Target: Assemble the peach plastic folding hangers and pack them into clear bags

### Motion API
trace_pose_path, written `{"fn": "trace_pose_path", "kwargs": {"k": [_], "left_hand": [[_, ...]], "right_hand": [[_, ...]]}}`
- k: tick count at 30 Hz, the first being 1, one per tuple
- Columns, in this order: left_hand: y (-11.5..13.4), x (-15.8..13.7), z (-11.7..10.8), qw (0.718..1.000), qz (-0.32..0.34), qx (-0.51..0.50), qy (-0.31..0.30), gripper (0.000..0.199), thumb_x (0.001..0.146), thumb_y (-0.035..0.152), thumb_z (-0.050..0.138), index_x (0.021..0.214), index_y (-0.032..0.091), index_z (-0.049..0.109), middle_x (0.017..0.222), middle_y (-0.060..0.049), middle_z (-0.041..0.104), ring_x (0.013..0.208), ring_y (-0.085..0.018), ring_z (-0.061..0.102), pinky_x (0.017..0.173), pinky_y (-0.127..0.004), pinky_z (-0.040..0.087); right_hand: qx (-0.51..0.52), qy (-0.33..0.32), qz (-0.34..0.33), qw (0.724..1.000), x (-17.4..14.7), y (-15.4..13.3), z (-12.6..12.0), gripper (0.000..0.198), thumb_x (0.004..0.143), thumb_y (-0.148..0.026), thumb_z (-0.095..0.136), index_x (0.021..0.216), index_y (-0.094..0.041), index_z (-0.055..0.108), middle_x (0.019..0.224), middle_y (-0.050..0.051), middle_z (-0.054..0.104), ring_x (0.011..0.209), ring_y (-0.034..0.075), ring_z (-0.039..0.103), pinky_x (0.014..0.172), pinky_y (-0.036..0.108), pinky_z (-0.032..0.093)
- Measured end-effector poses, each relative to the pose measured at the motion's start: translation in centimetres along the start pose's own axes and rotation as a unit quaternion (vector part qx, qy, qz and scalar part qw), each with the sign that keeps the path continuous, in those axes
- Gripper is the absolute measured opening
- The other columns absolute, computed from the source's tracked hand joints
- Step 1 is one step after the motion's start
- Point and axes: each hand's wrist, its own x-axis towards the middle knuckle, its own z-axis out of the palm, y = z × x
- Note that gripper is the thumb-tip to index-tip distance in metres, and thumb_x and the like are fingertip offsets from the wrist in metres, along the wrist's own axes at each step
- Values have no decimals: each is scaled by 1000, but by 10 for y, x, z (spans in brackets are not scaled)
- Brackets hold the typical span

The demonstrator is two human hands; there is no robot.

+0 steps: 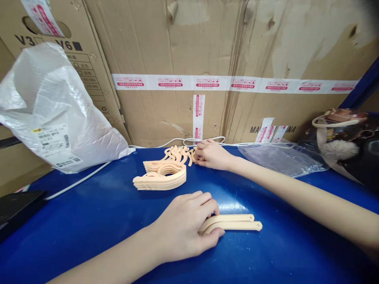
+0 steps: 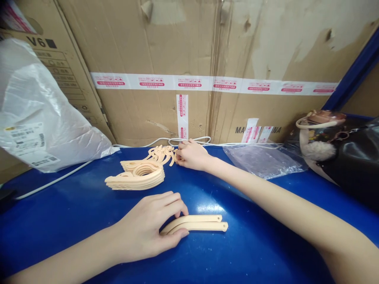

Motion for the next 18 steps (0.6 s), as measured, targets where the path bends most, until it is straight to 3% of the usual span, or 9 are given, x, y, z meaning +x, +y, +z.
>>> {"fn": "trace_pose_path", "kwargs": {"k": [5,11,15,18], "left_hand": [[1,-1,0,1000,-3,-4,-2,12,85,31,62,91,21,57,86,1,61,76,-18,56,63,-28,37],[2,-1,0,1000,-3,-8,-7,13,85,30,63,90,20,57,84,2,60,76,-17,56,63,-28,37],[1,-1,0,1000,-21,11,7,14,84,31,63,85,19,56,80,2,59,73,-17,55,58,-28,35],[0,-1,1,999,-33,24,21,18,83,34,64,81,18,55,78,1,59,72,-17,55,57,-27,33]], "right_hand": [[14,17,68,997,2,2,0,13,85,-21,60,77,-15,68,83,8,68,85,23,57,78,34,30],[68,54,138,987,-2,12,-10,13,87,-24,62,83,-15,70,73,4,67,76,19,57,72,30,32],[114,80,131,981,-22,10,-28,15,90,-26,61,85,-16,70,73,2,64,70,15,55,70,27,35],[145,73,97,982,-54,-5,-40,14,88,-29,64,81,-17,69,70,-1,63,69,13,55,70,26,36]]}}
